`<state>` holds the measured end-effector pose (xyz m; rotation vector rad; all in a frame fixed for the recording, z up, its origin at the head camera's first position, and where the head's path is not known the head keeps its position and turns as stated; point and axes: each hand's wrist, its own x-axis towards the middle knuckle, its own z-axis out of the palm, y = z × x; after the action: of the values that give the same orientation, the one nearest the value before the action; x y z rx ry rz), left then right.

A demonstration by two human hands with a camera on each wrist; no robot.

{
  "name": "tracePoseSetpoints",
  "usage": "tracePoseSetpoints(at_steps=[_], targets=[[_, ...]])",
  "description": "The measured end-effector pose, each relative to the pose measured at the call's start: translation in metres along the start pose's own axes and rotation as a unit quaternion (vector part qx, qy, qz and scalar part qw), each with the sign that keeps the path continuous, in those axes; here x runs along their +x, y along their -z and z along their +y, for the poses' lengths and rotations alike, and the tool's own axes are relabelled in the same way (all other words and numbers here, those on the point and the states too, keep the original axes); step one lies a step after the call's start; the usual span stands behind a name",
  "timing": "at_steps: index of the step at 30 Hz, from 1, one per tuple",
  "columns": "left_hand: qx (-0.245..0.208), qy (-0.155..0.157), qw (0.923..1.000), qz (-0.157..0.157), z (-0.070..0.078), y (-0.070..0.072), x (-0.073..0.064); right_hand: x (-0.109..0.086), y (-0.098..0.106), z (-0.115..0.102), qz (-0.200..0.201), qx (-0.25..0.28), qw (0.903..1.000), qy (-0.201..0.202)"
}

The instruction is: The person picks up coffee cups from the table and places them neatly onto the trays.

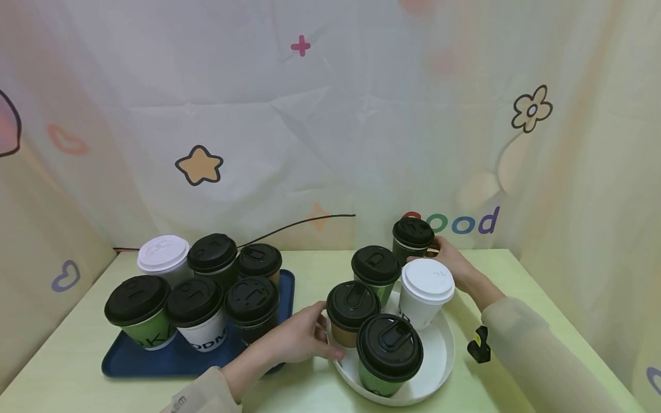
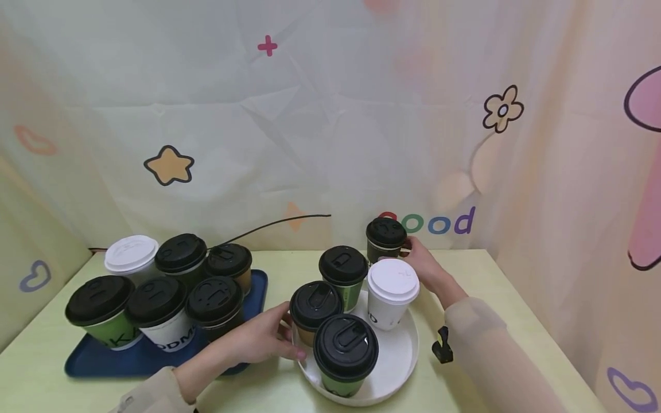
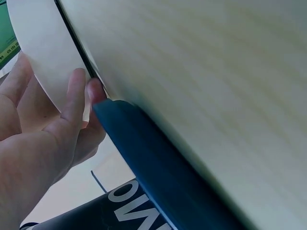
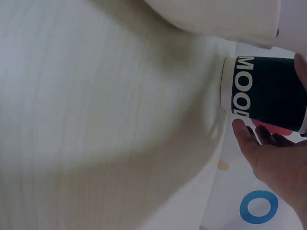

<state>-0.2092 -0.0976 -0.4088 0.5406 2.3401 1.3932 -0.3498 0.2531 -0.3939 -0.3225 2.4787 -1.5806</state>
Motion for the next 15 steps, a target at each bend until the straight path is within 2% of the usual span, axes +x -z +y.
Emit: tracePoseSetpoints(at_steps=[7, 15], targets=[[-0.009, -0.004, 1.0, -0.001, 0.0001, -0.0032, -0.0006, 0.0063, -0.0069, 0.0009, 0.026, -0.003, 0.9996, -0.009], [0.004, 0.001, 1.0, -0.001, 0.0011, -0.0002, -0.0012, 0.0098, -0.0062, -0.0029, 0.006, 0.01, 0.9999, 0.009]])
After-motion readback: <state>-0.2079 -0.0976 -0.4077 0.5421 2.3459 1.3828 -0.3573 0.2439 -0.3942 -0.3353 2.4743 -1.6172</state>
